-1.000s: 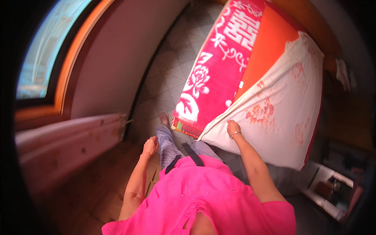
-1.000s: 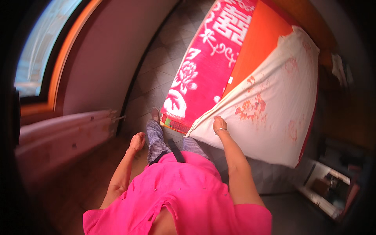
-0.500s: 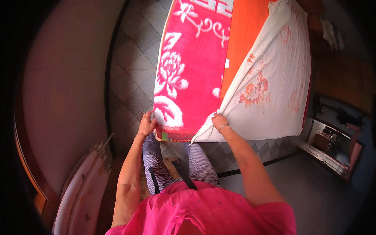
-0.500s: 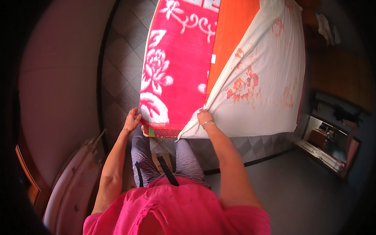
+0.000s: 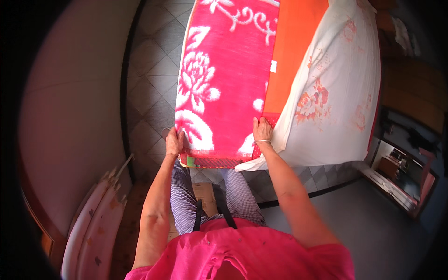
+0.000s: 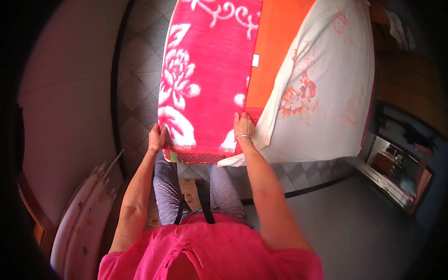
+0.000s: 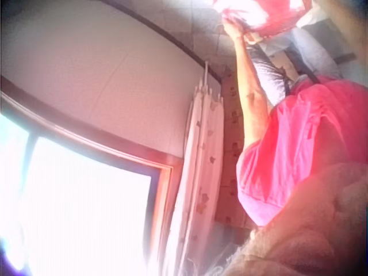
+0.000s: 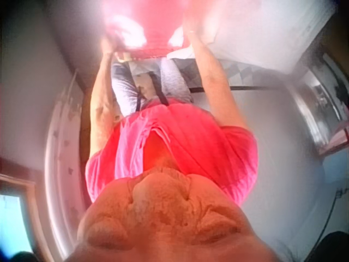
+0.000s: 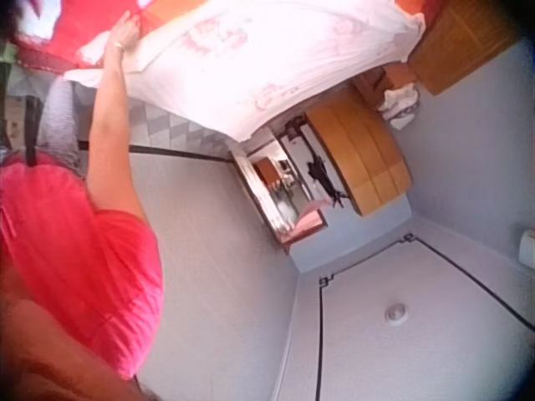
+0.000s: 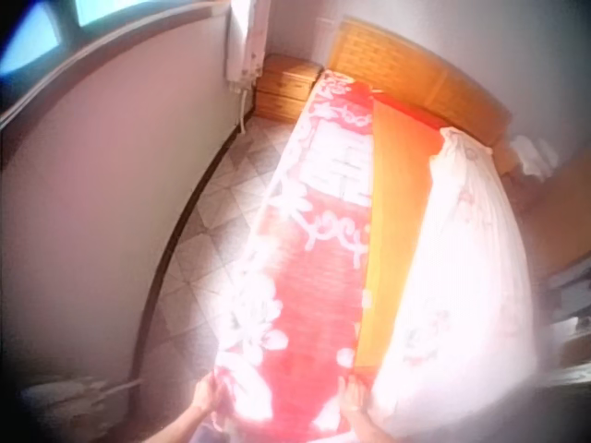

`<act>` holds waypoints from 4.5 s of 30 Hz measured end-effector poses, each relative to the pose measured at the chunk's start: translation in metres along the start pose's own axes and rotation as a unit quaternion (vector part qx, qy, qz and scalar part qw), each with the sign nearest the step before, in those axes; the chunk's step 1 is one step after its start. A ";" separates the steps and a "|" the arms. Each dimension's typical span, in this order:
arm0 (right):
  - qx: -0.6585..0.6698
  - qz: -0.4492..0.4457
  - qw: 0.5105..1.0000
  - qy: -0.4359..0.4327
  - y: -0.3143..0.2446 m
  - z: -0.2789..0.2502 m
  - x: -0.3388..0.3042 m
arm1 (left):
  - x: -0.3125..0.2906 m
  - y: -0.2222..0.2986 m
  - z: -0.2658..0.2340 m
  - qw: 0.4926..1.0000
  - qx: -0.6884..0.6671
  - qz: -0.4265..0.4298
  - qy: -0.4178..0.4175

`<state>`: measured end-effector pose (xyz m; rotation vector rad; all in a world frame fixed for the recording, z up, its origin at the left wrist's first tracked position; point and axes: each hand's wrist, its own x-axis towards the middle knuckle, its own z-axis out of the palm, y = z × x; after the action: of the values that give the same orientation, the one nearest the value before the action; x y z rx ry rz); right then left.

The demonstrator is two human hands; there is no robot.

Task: The person folds a pink pillowcase and places it on a bed, then walks to another room to fetch a cup. They return to the bedroom and spread a white floral sheet over a red mattress, smoothing it out by hand.

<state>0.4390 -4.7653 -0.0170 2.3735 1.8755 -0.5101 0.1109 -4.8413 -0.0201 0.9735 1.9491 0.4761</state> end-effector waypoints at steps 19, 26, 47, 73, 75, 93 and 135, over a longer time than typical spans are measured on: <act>0.003 -0.133 0.987 0.093 -0.013 -0.032 0.017 | -0.015 -0.024 0.012 0.978 -0.180 -0.042 -0.097; 0.167 -0.322 0.930 -0.063 -0.184 -0.056 0.019 | -0.054 0.047 0.003 0.990 0.027 0.137 -0.018; 0.122 -0.351 0.928 0.019 -0.233 -0.028 0.066 | 0.083 0.008 0.019 0.967 -0.192 -0.087 -0.140; -0.113 -0.162 0.962 -0.187 -0.249 0.007 0.037 | -0.056 -0.072 -0.119 0.957 0.112 -0.053 -0.261; -0.123 -0.157 0.961 -0.192 -0.251 0.006 0.041 | -0.038 -0.062 -0.147 0.962 0.129 -0.056 -0.234; -0.141 -0.151 0.958 -0.197 -0.247 0.005 0.048 | 0.053 0.056 -0.231 0.986 0.080 0.042 -0.140; 0.188 0.246 0.949 -0.058 -0.327 -0.129 0.554 | 0.778 0.688 -0.073 0.727 0.434 0.476 -0.237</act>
<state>0.2630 -4.1335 -0.0154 2.8300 1.1432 -0.9899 0.1189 -3.8019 0.0431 2.4434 0.9899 -0.2302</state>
